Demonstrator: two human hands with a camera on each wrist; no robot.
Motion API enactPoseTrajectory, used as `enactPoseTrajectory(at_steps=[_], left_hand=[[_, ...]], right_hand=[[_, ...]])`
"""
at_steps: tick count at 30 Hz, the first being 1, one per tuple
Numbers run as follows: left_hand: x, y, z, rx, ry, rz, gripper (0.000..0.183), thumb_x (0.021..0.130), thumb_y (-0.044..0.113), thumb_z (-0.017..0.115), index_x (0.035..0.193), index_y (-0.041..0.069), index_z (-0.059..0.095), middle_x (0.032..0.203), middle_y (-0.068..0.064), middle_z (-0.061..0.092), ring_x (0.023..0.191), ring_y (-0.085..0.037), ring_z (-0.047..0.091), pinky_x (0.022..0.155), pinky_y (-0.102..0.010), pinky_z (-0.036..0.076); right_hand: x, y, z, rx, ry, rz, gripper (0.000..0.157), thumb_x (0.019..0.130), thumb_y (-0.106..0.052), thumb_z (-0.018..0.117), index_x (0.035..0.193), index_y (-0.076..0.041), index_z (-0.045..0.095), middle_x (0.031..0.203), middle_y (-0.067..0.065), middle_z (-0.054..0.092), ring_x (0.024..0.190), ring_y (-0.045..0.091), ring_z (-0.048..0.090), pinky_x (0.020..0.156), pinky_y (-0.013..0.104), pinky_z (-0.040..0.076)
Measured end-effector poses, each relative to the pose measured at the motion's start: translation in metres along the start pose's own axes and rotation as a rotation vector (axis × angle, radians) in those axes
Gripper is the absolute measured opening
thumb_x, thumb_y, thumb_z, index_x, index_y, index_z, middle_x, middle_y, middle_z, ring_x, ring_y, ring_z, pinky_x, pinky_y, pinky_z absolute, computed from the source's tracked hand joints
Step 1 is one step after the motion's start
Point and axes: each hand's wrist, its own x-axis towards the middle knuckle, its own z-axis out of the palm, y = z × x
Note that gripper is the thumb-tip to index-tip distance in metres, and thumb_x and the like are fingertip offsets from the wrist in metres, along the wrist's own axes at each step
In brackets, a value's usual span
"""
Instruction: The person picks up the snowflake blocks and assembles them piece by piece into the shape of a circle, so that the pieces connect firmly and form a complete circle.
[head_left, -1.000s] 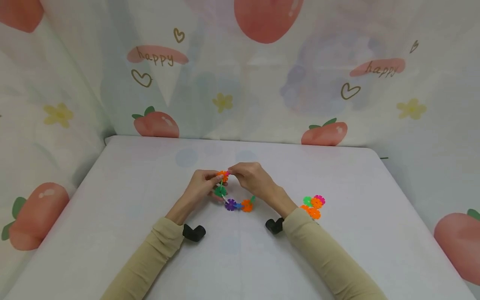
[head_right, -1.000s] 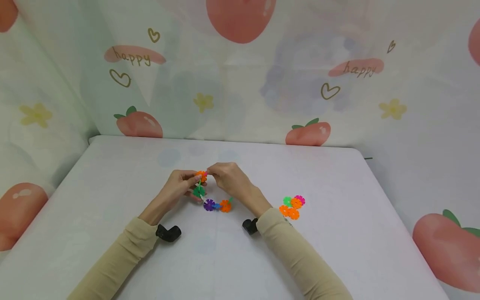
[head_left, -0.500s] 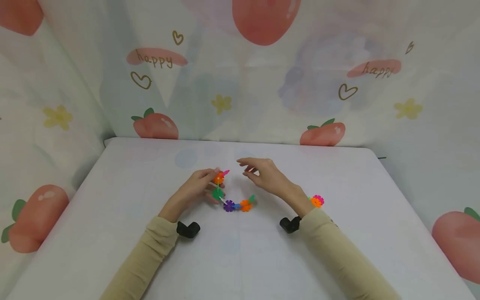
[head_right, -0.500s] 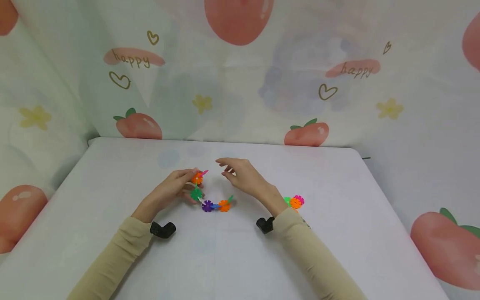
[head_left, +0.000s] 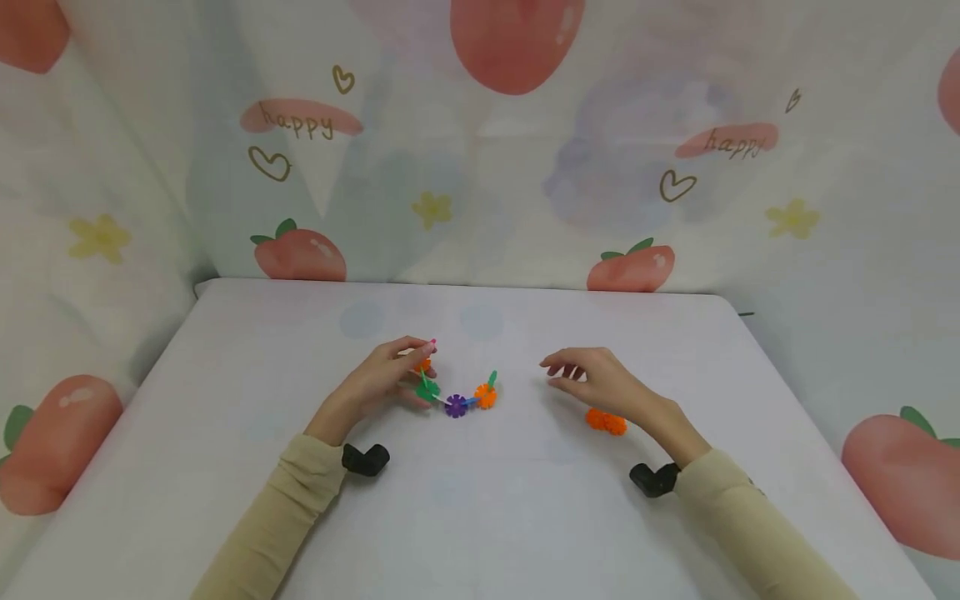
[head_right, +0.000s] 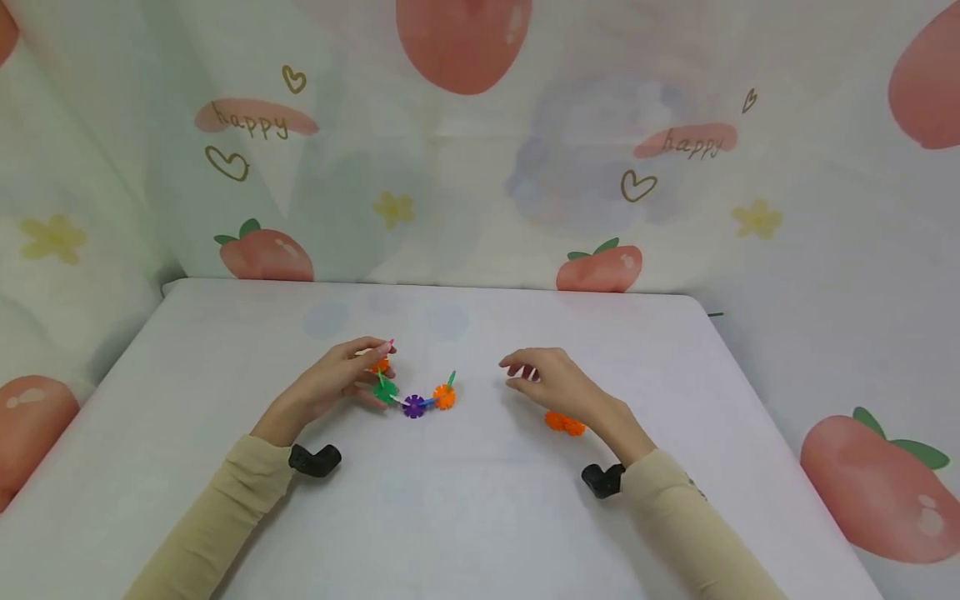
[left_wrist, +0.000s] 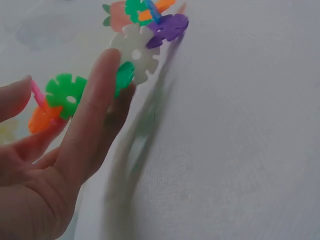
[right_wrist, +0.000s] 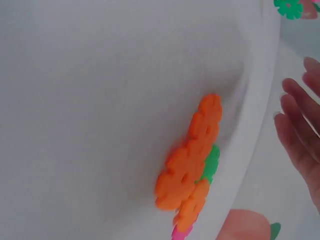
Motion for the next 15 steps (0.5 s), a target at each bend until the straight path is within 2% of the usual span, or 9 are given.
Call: enactPoseTrajectory(at_steps=[5,10,15], left_hand=[[0.000,0.001,-0.001,0.018,-0.013,0.005,0.052,0.106,0.035,0.060,0.140,-0.003,0.055,0.116,-0.017,0.064,0.093,-0.024,0.068,0.078,-0.044,0.065],[0.002,0.000,-0.003,0.049,-0.056,0.006,0.054,0.106,0.035,0.059,0.143,-0.004,0.053,0.118,-0.021,0.067,0.088,-0.023,0.071,0.080,-0.040,0.064],[0.002,-0.001,-0.002,0.068,-0.064,0.015,0.052,0.107,0.032,0.058,0.144,-0.004,0.053,0.120,-0.022,0.069,0.090,-0.022,0.071,0.080,-0.039,0.064]], right_hand=[[-0.027,0.011,-0.014,-0.003,-0.058,0.078,0.019,0.091,-0.003,0.074,0.110,-0.004,0.076,0.099,-0.001,0.076,0.085,0.011,0.064,0.078,0.032,0.059],[-0.047,0.020,-0.025,0.000,-0.115,0.168,0.018,0.090,-0.001,0.074,0.106,-0.006,0.077,0.099,0.000,0.075,0.083,0.013,0.062,0.072,0.023,0.055],[-0.056,0.024,-0.028,-0.002,-0.166,0.205,0.018,0.088,-0.007,0.078,0.106,-0.006,0.076,0.098,0.000,0.073,0.084,0.014,0.059,0.072,0.024,0.053]])
